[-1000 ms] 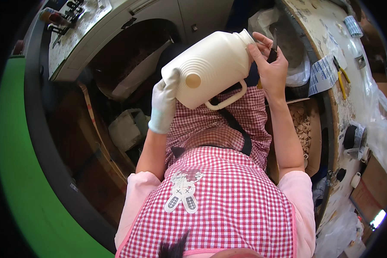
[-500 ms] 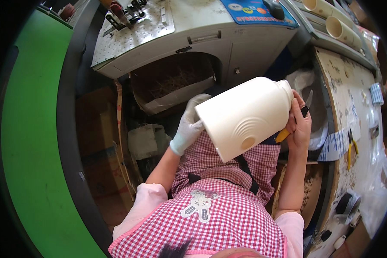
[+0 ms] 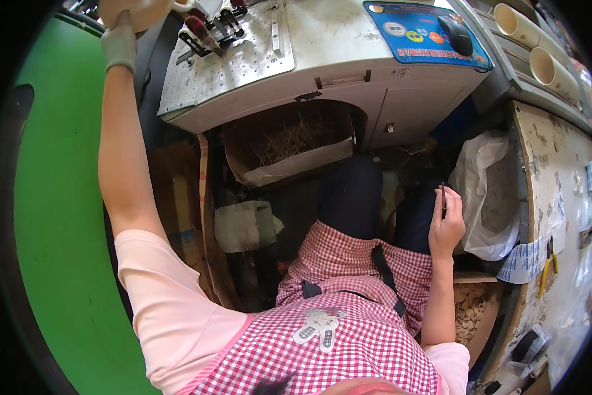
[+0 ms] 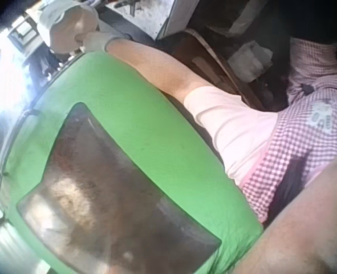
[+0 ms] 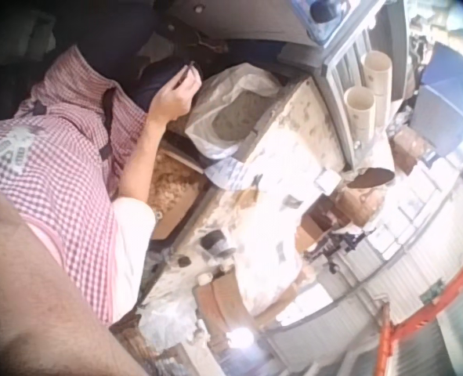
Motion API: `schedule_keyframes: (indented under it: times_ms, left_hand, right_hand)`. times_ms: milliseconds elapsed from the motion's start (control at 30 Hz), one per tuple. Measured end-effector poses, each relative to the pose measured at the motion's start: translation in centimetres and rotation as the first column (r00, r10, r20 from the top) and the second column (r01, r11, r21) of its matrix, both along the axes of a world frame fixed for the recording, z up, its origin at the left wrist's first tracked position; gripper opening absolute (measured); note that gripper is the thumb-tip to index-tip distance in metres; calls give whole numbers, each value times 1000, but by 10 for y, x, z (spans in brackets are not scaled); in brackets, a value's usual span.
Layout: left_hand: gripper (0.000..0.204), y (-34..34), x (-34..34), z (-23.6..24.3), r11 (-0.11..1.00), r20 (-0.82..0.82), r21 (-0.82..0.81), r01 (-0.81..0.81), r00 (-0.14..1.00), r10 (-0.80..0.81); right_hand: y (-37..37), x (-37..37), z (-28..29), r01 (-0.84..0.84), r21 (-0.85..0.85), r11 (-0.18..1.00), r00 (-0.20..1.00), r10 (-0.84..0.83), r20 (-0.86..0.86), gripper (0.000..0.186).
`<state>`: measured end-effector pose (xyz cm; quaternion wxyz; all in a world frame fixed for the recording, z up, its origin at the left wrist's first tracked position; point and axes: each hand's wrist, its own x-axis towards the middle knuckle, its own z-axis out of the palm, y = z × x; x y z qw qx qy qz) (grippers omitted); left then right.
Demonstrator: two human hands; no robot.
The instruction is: The person repeatedly handles a white ceramic pitcher, using a small tool to smooth the interior rim and a sanding pad to finish the exterior. They place the pitcher on a machine, retrieve it, and continue smoothing and sanding.
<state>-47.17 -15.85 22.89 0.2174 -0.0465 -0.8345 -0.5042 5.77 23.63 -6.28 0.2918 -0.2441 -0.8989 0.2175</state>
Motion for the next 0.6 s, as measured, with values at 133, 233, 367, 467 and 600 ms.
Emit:
schedule_keyframes:
  times_ms: [133, 233, 367, 467, 600]
  left_hand:
    - [69, 5, -64, -36, 960, -130, -272, -64, 991, 29]
    - [67, -1, -71, -51, 791, -259, -560, -246, 959, 115]
    - [66, -8, -64, -53, 872, -92, -486, -54, 996, 10]
    - [66, -10, -57, -51, 967, 84, -209, 142, 988, -127]
    - [62, -13, -50, -47, 969, 224, -164, 186, 963, -147]
  right_hand:
    - [3, 0, -2, 21, -17, 1000, 1000, -21, 8, 13]
    - [5, 0, 1, 26, -12, 1000, 1000, -26, 4, 13]
    - [4, -1, 0, 21, -4, 1000, 1000, -21, -1, 12]
    - [4, -3, -2, 17, 16, 1000, 1000, -17, 3, 12]
    - [3, -5, -2, 23, 11, 1000, 1000, -23, -3, 11]
